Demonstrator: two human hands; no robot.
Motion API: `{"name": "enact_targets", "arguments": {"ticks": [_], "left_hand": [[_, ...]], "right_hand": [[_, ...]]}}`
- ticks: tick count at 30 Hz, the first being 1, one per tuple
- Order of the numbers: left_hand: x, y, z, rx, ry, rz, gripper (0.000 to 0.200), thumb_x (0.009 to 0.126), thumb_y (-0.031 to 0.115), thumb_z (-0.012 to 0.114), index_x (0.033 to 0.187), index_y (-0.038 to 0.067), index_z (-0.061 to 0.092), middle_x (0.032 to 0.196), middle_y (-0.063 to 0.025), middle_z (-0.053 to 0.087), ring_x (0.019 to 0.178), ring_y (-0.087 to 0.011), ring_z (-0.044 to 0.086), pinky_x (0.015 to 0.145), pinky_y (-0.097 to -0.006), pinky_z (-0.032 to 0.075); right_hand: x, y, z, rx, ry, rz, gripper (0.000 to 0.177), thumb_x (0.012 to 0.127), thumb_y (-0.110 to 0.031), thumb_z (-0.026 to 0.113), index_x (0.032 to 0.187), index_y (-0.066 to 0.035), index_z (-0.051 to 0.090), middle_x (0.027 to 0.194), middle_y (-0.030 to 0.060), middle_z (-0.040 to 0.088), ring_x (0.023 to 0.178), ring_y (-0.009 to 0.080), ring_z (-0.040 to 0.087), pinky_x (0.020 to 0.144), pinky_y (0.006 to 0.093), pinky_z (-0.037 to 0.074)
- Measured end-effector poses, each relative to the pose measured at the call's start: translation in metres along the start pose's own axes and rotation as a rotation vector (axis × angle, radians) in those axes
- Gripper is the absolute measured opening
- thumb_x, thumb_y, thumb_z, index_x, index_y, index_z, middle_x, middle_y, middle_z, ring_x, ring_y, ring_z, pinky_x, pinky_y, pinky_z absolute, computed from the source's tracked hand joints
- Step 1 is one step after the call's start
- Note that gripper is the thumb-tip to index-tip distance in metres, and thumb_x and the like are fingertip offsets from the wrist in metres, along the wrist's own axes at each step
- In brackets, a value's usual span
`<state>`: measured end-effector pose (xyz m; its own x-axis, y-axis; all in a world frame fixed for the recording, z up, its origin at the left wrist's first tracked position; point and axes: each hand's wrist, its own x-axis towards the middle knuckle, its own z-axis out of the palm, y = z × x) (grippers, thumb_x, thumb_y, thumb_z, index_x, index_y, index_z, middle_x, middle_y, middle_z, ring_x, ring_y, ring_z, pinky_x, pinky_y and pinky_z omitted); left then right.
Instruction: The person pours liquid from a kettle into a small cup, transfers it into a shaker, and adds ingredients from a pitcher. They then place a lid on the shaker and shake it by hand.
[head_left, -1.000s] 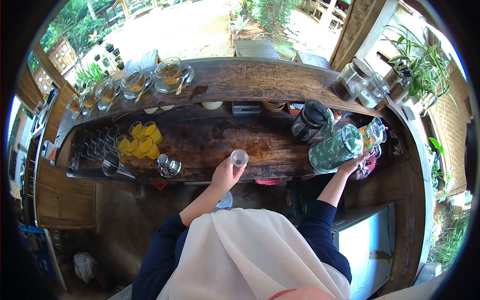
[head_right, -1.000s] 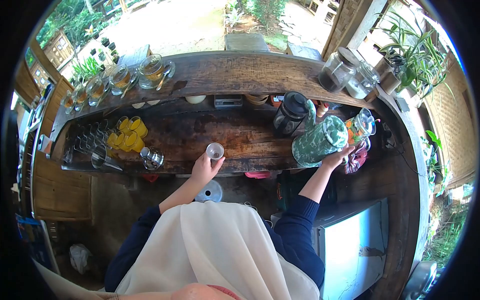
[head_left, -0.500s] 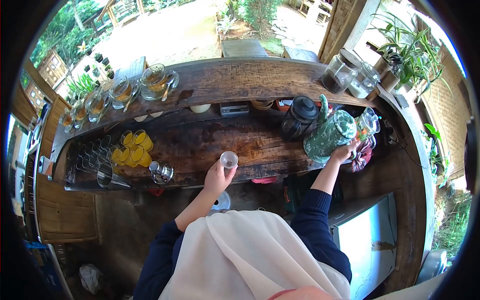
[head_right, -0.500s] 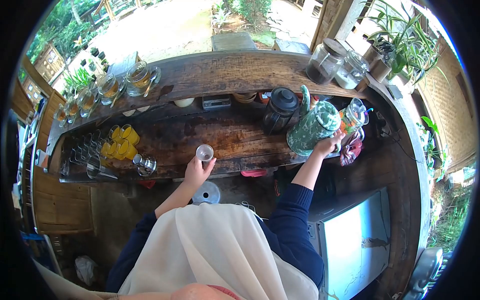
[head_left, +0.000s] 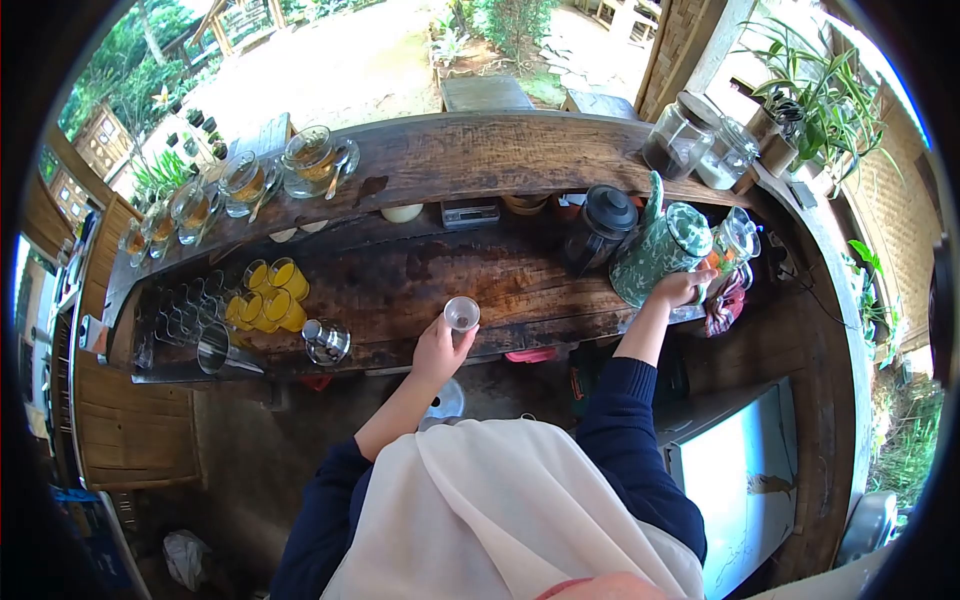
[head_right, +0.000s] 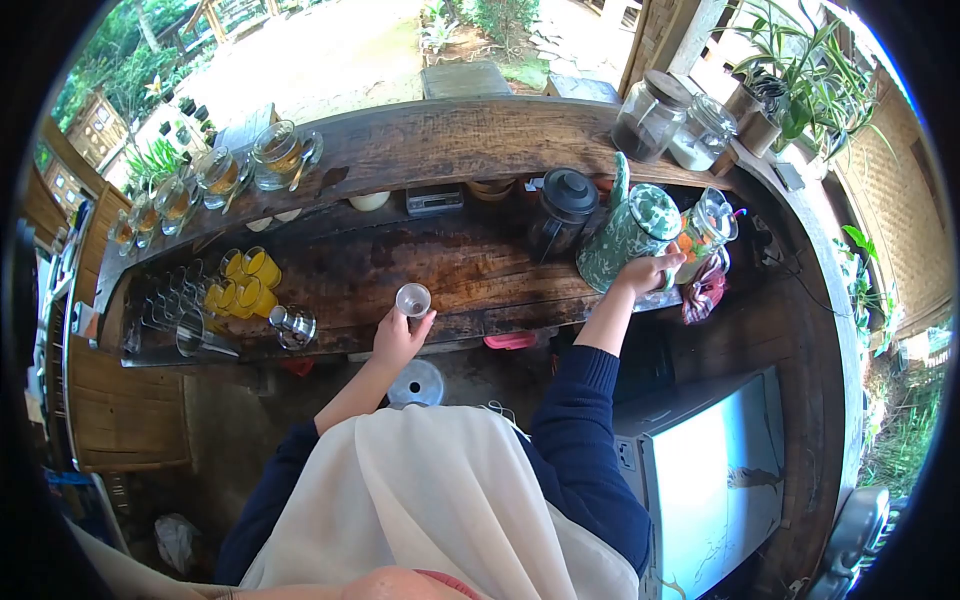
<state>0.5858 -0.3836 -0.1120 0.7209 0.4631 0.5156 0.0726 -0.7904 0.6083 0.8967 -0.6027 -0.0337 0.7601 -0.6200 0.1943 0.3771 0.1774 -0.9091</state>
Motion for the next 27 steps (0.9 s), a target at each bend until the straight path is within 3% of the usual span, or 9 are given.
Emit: {"name": "enact_targets", "arguments": {"ticks": [3, 9, 12, 16, 18, 20, 22, 24, 27], "left_hand": [[0.002, 0.004, -0.004, -0.023, -0.016, -0.022, 0.036, 0.082, 0.025, 0.069, 0.103, -0.001, 0.054, 0.089, -0.0192, 0.065, 0.079, -0.0355, 0.065, 0.068, -0.0399, 0.053], [0.001, 0.001, -0.002, -0.013, -0.008, 0.005, 0.032, 0.083, 0.026, 0.067, 0.098, 0.000, 0.055, 0.086, -0.0186, 0.064, 0.076, -0.0359, 0.064, 0.065, -0.0412, 0.052], [0.000, -0.001, -0.001, -0.025, -0.001, 0.022, 0.033, 0.083, 0.026, 0.067, 0.098, 0.000, 0.053, 0.085, -0.0181, 0.064, 0.075, -0.0355, 0.063, 0.065, -0.0415, 0.052], [-0.001, -0.006, 0.001, -0.006, -0.025, 0.022, 0.034, 0.083, 0.026, 0.067, 0.098, -0.001, 0.052, 0.085, -0.0179, 0.063, 0.075, -0.0350, 0.063, 0.065, -0.0410, 0.052], [-0.002, -0.007, 0.002, -0.002, -0.026, 0.019, 0.034, 0.083, 0.026, 0.067, 0.095, -0.002, 0.052, 0.085, -0.0185, 0.062, 0.075, -0.0351, 0.063, 0.065, -0.0407, 0.052], [-0.002, -0.008, 0.004, 0.006, -0.025, 0.016, 0.034, 0.083, 0.026, 0.067, 0.095, -0.002, 0.052, 0.084, -0.0186, 0.062, 0.074, -0.0352, 0.063, 0.065, -0.0408, 0.052], [-0.002, -0.006, 0.002, 0.001, -0.027, 0.017, 0.034, 0.082, 0.025, 0.068, 0.094, -0.003, 0.052, 0.083, -0.0190, 0.062, 0.075, -0.0359, 0.063, 0.065, -0.0409, 0.052], [-0.001, -0.007, 0.002, -0.013, -0.035, 0.011, 0.034, 0.081, 0.024, 0.068, 0.093, -0.003, 0.052, 0.084, -0.0192, 0.061, 0.076, -0.0363, 0.062, 0.066, -0.0408, 0.052], [-0.001, -0.007, 0.002, -0.036, -0.058, -0.011, 0.031, 0.081, 0.023, 0.067, 0.092, -0.002, 0.052, 0.087, -0.0192, 0.061, 0.080, -0.0367, 0.062, 0.069, -0.0403, 0.051]], "right_hand": [[0.016, 0.023, -0.003, -0.066, 0.078, -0.187, 0.067, 0.097, -0.055, 0.030, 0.114, 0.007, 0.052, 0.110, 0.0176, 0.058, 0.099, 0.0281, 0.056, 0.090, 0.0369, 0.042], [0.023, 0.026, -0.012, -0.264, -0.099, 0.032, 0.059, 0.099, -0.049, 0.034, 0.113, 0.005, 0.054, 0.108, 0.0163, 0.059, 0.096, 0.0278, 0.055, 0.091, 0.0363, 0.040], [0.016, 0.025, -0.017, -0.107, -0.233, 0.003, 0.063, 0.099, -0.049, 0.033, 0.126, 0.006, 0.048, 0.121, 0.0179, 0.054, 0.108, 0.0263, 0.052, 0.095, 0.0343, 0.038], [-0.038, -0.001, -0.029, -0.434, -0.277, 0.123, 0.061, 0.099, -0.044, 0.035, 0.134, 0.006, 0.039, 0.135, 0.0220, 0.042, 0.120, 0.0302, 0.044, 0.100, 0.0360, 0.034], [-0.071, 0.020, -0.046, -0.283, -0.270, -0.149, 0.055, 0.098, -0.034, 0.044, 0.136, 0.004, 0.035, 0.138, 0.0217, 0.038, 0.124, 0.0296, 0.040, 0.101, 0.0347, 0.034], [-0.129, -0.001, -0.061, -0.035, -0.398, -0.066, 0.051, 0.094, -0.021, 0.054, 0.136, 0.002, 0.035, 0.137, 0.0195, 0.038, 0.125, 0.0270, 0.039, 0.102, 0.0337, 0.034], [-0.177, -0.001, -0.077, -0.020, -0.703, 0.039, 0.050, 0.087, -0.007, 0.061, 0.132, -0.001, 0.039, 0.135, 0.0138, 0.041, 0.125, 0.0223, 0.039, 0.101, 0.0343, 0.035], [-0.223, -0.007, -0.083, -0.008, -0.984, 0.237, 0.061, 0.078, -0.005, 0.071, 0.131, -0.004, 0.042, 0.136, 0.0092, 0.043, 0.127, 0.0221, 0.039, 0.105, 0.0358, 0.031], [-0.250, -0.024, -0.074, -0.180, -1.365, -0.136, 0.077, 0.073, -0.016, 0.078, 0.136, -0.002, 0.037, 0.141, 0.0163, 0.041, 0.129, 0.0284, 0.042, 0.104, 0.0395, 0.035]]}}
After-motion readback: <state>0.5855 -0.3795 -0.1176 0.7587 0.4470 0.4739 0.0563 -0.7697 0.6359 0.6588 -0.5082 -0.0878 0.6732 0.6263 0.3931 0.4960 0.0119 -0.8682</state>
